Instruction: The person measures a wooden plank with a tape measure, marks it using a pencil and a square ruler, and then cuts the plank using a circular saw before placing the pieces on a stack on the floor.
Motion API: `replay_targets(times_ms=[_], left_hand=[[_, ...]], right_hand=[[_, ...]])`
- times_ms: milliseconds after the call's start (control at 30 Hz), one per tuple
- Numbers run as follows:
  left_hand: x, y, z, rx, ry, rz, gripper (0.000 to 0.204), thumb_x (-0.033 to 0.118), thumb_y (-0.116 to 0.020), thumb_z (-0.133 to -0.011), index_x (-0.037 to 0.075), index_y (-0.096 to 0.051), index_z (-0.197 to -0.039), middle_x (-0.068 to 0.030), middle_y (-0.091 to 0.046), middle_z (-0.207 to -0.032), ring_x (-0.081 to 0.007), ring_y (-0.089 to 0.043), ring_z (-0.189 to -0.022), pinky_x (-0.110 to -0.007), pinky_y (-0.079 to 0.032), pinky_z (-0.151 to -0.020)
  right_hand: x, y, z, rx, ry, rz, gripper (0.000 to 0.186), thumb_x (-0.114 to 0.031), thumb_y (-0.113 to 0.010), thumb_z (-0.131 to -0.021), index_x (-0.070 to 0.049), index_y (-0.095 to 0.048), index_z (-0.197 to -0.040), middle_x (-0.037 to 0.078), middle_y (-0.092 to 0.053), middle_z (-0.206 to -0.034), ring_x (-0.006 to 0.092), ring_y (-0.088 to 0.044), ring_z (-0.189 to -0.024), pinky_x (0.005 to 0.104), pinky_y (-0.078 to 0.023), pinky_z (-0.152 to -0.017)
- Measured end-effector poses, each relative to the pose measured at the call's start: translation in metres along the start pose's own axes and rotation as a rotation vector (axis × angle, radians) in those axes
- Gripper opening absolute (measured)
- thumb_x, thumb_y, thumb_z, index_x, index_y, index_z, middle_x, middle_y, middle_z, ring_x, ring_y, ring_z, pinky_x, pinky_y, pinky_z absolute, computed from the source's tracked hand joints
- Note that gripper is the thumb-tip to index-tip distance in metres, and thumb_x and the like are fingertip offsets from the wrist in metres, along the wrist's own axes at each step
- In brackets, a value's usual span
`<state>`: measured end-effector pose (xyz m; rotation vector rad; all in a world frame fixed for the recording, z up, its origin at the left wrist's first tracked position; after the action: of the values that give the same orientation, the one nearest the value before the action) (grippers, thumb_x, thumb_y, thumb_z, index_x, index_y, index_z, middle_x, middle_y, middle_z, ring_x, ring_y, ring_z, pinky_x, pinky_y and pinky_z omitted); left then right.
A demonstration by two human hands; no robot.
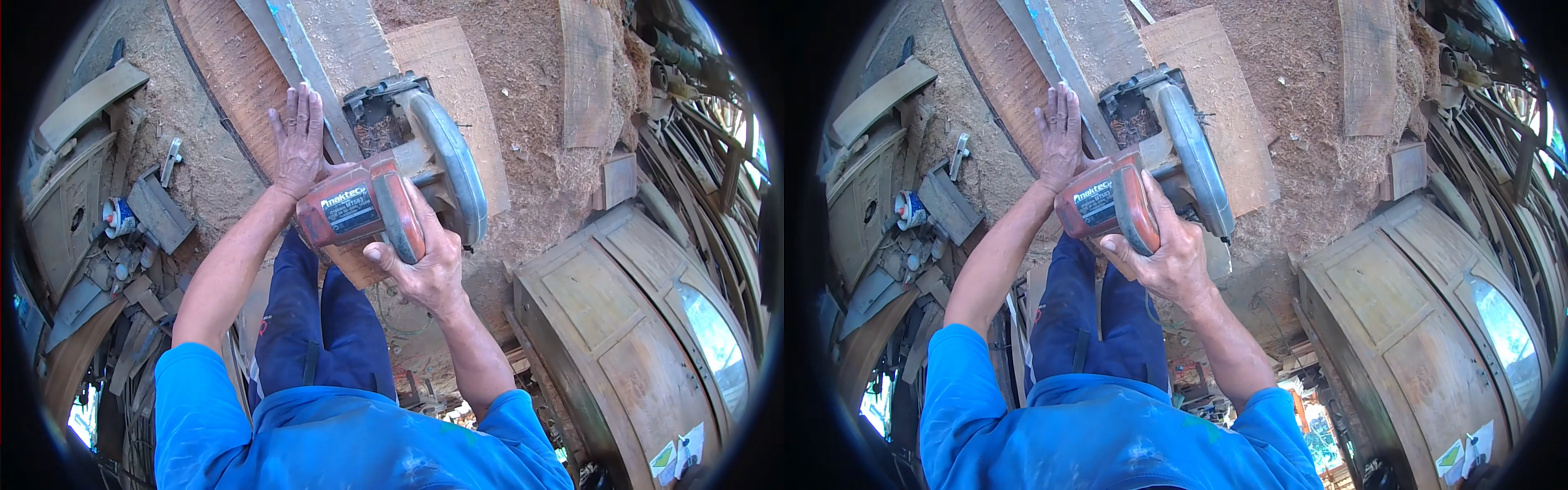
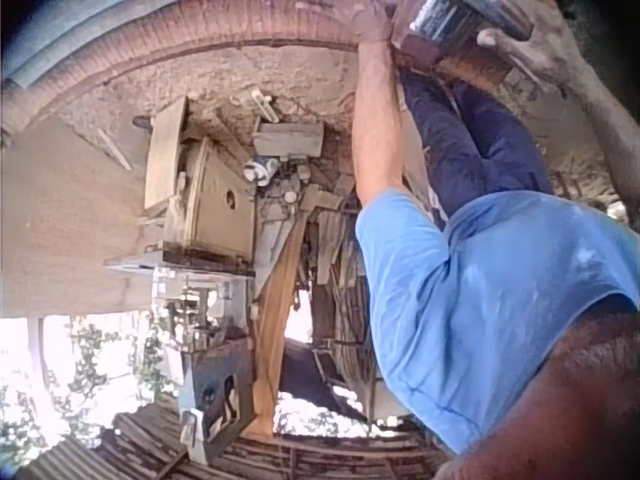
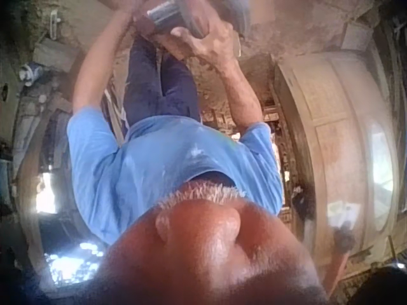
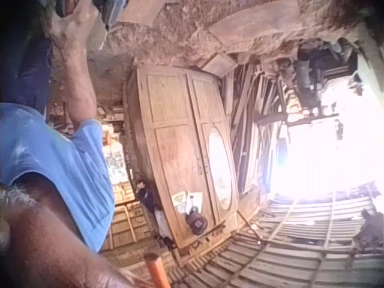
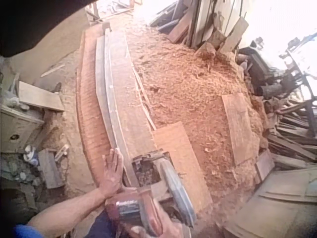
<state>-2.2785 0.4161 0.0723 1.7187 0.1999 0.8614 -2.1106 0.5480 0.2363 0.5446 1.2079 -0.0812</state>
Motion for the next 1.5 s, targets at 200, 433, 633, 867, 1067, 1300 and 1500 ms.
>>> replay_targets(times_ms=[200, 433, 633, 867, 1067, 1300, 1500], left_hand=[[-0.013, -0.015, 0.004, -0.031, 0.014, -0.136, 0.114, 0.058, -0.068, -0.081, 0.005, -0.005, -0.160, -0.0172, -0.002, -0.168, -0.0363, 0.000, -0.155, -0.068, 0.000, -0.117], [-0.006, -0.008, 0.001, 0.015, 0.001, -0.050, 0.105, 0.059, -0.060, -0.087, 0.007, -0.005, -0.161, -0.0164, -0.001, -0.168, -0.0350, 0.002, -0.156, -0.067, 0.003, -0.117], [-0.007, -0.008, 0.001, 0.039, -0.019, -0.012, 0.105, 0.062, -0.057, -0.088, 0.007, -0.004, -0.161, -0.0159, 0.000, -0.168, -0.0347, 0.003, -0.156, -0.068, 0.005, -0.116], [-0.011, -0.015, 0.005, 0.053, -0.030, -0.027, 0.098, 0.053, -0.057, -0.091, 0.005, -0.006, -0.160, -0.0169, -0.001, -0.168, -0.0360, 0.002, -0.155, -0.070, 0.005, -0.115], [-0.002, -0.008, 0.003, 0.020, -0.036, -0.021, 0.099, 0.051, -0.058, -0.091, 0.003, -0.006, -0.160, -0.0199, -0.001, -0.167, -0.0378, 0.002, -0.155, -0.072, 0.005, -0.114], [0.010, 0.006, -0.004, -0.023, -0.082, -0.246, 0.087, 0.050, -0.042, -0.098, -0.006, -0.010, -0.156, -0.0313, -0.007, -0.163, -0.0454, -0.005, -0.153, -0.067, -0.004, -0.118], [0.002, 0.003, -0.001, -0.041, -0.068, -0.289, 0.075, 0.051, -0.041, -0.101, 0.000, -0.028, -0.154, -0.0311, -0.019, -0.160, -0.0475, -0.012, -0.151, -0.065, -0.012, -0.118]], right_hand=[[-0.005, -0.003, -0.008, 0.002, 0.025, 0.002, 0.091, -0.043, -0.082, -0.081, 0.011, -0.042, -0.142, 0.027, -0.069, -0.113, 0.0329, -0.074, -0.096, 0.0382, -0.060, -0.079], [-0.007, -0.004, -0.017, -0.024, -0.035, -0.009, 0.090, -0.039, -0.083, -0.081, 0.010, -0.041, -0.143, 0.027, -0.068, -0.115, 0.0331, -0.073, -0.099, 0.0383, -0.060, -0.082], [-0.014, -0.006, -0.029, -0.015, 0.016, 0.017, 0.091, -0.039, -0.084, -0.080, 0.009, -0.040, -0.144, 0.027, -0.067, -0.118, 0.0336, -0.072, -0.101, 0.0387, -0.060, -0.083], [-0.019, -0.010, -0.042, -0.010, 0.027, 0.032, 0.089, -0.035, -0.084, -0.080, 0.008, -0.040, -0.144, 0.027, -0.067, -0.118, 0.0337, -0.072, -0.101, 0.0388, -0.060, -0.083], [-0.027, -0.009, -0.052, -0.012, -0.077, -0.001, 0.083, -0.037, -0.083, -0.083, 0.007, -0.045, -0.143, 0.024, -0.068, -0.121, 0.0300, -0.068, -0.114, 0.0377, -0.054, -0.096], [-0.031, -0.012, -0.067, 0.037, -0.013, 0.012, 0.083, -0.038, -0.083, -0.082, 0.006, -0.047, -0.142, 0.024, -0.068, -0.121, 0.0309, -0.068, -0.113, 0.0388, -0.054, -0.095], [-0.035, -0.015, -0.079, 0.033, -0.031, -0.038, 0.084, -0.036, -0.084, -0.080, 0.005, -0.046, -0.142, 0.026, -0.068, -0.119, 0.0329, -0.070, -0.108, 0.0395, -0.056, -0.091]])
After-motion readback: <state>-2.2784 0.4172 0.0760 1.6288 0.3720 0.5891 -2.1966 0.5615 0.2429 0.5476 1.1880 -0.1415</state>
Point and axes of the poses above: each hand's wrist, its own z-axis away from the middle knuckle, its own y-axis out of the back of the hand, x = y × z, the point moved 4 cm from there along -z, towards the middle knuckle
